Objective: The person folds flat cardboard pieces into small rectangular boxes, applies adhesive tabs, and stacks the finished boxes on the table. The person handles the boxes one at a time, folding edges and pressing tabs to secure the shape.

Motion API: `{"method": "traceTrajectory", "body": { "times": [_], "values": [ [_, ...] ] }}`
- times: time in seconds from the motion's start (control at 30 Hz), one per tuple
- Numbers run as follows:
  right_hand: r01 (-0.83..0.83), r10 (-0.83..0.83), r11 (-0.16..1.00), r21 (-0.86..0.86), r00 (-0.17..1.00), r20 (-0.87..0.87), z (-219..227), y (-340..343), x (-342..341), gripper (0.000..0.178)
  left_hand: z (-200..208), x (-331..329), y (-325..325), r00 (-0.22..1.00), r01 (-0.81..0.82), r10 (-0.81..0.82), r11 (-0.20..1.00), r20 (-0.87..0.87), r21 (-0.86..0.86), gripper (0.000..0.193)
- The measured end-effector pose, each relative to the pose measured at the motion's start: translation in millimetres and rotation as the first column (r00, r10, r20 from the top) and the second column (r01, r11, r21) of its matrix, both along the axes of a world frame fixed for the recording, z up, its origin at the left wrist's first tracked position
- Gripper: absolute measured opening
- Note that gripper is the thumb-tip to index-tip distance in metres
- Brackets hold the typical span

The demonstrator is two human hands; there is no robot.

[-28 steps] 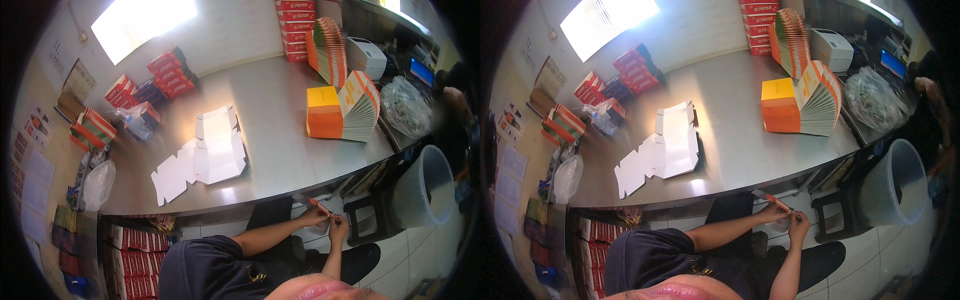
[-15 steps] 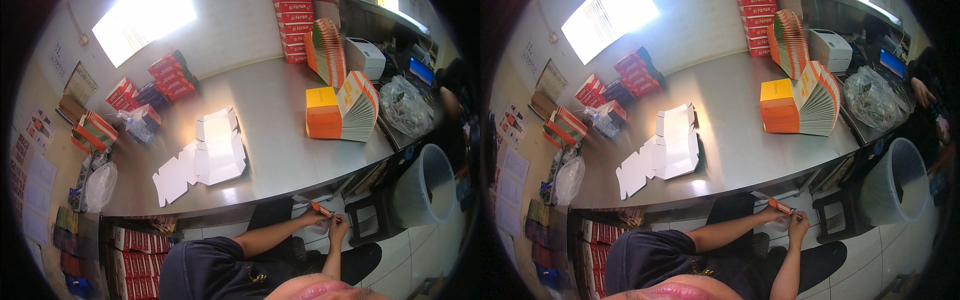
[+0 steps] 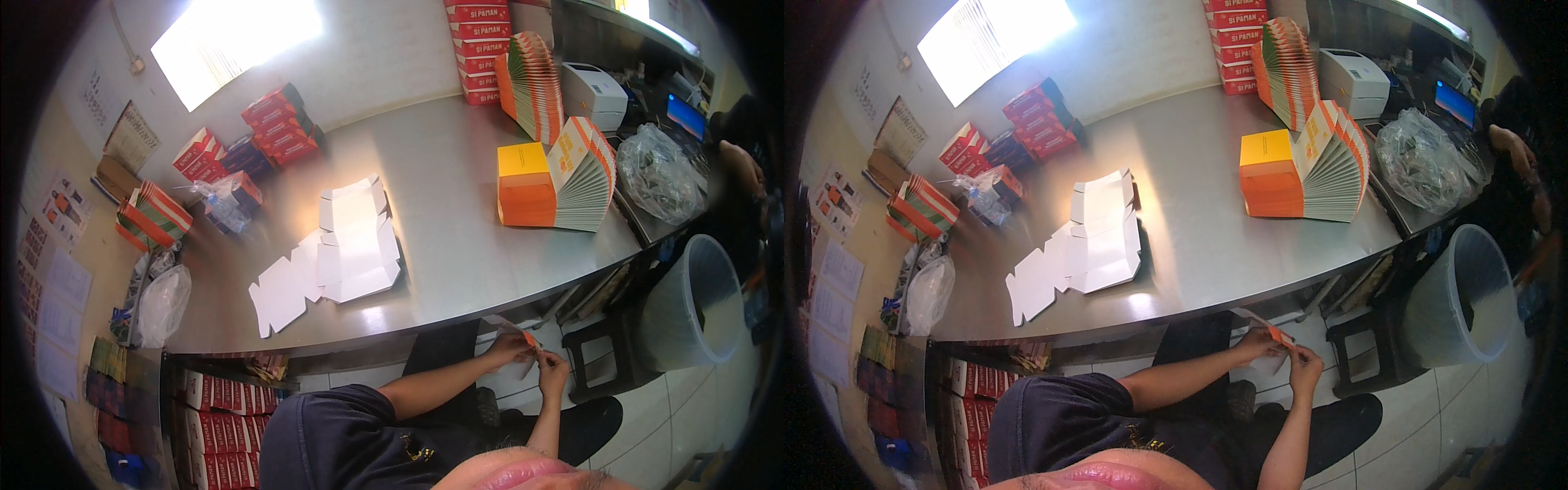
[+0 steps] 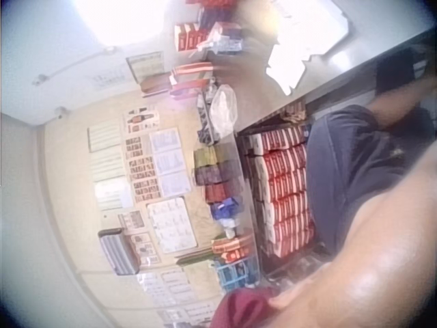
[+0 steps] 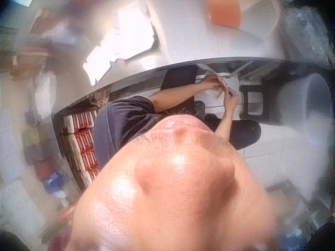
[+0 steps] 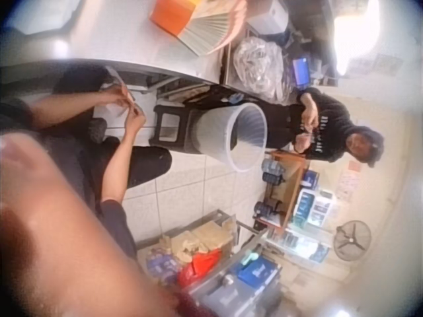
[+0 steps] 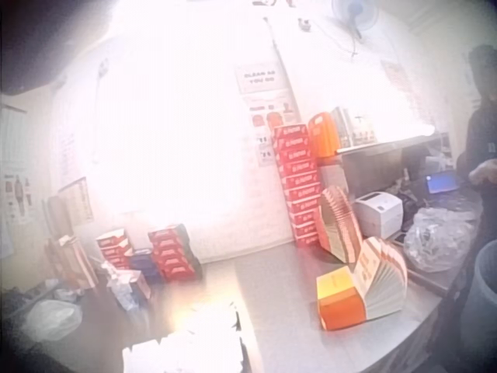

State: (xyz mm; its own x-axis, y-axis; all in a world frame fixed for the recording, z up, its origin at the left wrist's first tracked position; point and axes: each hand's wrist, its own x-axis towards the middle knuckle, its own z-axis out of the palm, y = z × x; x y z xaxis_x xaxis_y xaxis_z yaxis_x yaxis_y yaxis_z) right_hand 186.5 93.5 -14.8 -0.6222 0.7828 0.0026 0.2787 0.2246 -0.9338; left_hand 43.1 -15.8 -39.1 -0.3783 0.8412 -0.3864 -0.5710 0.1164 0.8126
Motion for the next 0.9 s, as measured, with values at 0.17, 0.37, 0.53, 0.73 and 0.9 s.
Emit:
{"method": "traceTrajectory", "body": {
  "times": [0.17,0.37,0.53,0.73,0.9],
  "values": [
    [0.025,-0.021,0.985,-0.168,0.999,0.026,-12,-3,0,0.021,-10,-3,0,0.943,0.089,-0.089,0.996,-0.322,-0.016,0.029],
    [0.061,-0.061,0.998,0.005,0.991,0.118,-13,-14,-2,0.033,11,2,-1,0.807,0.099,-0.231,0.960,-0.544,-0.261,0.020],
    [0.187,-0.174,0.980,-0.069,0.972,0.157,-7,-20,-10,0.029,-11,8,-2,0.862,0.058,-0.122,0.988,-0.493,-0.143,0.018],
    [0.133,-0.140,0.956,0.262,0.990,0.007,-13,-15,-7,0.018,-17,9,3,0.749,-0.058,-0.009,0.995,-0.663,-0.079,0.016],
    [0.085,-0.108,0.987,0.134,0.979,0.173,7,-6,3,0.019,22,5,6,0.525,-0.305,0.198,0.952,-0.828,0.034,0.024]
  ]
}}
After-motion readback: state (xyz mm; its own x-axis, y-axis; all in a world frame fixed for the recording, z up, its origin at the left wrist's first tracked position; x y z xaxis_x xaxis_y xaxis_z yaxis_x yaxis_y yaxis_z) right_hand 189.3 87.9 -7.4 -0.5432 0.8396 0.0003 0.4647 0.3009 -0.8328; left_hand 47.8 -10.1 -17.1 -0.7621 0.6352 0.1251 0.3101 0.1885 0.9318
